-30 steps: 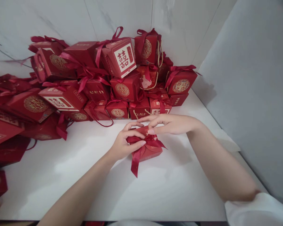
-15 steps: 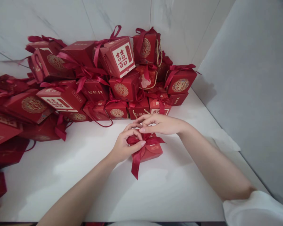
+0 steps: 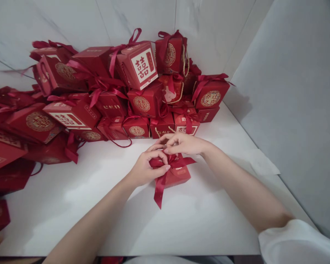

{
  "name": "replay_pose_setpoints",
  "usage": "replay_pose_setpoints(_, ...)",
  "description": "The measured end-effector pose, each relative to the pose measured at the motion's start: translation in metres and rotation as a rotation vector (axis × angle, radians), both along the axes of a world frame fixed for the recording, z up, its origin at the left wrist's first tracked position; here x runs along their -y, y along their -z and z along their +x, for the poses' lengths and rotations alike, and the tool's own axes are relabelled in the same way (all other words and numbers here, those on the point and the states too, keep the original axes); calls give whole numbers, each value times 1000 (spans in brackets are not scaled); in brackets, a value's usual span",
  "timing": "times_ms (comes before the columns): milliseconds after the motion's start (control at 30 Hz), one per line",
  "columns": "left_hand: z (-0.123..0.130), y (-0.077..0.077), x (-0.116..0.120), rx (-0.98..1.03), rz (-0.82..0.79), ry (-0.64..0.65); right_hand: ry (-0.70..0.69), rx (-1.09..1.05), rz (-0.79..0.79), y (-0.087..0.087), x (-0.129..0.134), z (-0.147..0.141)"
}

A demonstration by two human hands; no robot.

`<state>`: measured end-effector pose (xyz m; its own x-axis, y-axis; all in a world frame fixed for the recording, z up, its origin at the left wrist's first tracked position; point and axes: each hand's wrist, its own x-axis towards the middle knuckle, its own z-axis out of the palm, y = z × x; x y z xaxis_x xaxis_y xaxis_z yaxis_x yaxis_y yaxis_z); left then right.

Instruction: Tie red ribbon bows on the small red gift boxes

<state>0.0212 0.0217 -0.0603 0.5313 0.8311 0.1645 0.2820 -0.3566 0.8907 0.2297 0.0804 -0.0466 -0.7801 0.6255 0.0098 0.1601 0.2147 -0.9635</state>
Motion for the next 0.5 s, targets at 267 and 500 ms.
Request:
replay_pose_setpoints(267,-2,8,-1,260,-15,-23,-50,20,72,-19,4,6)
replay_pose_setpoints(500,-7,5,0,292,202,-207,-79,139,93,-30,13,7)
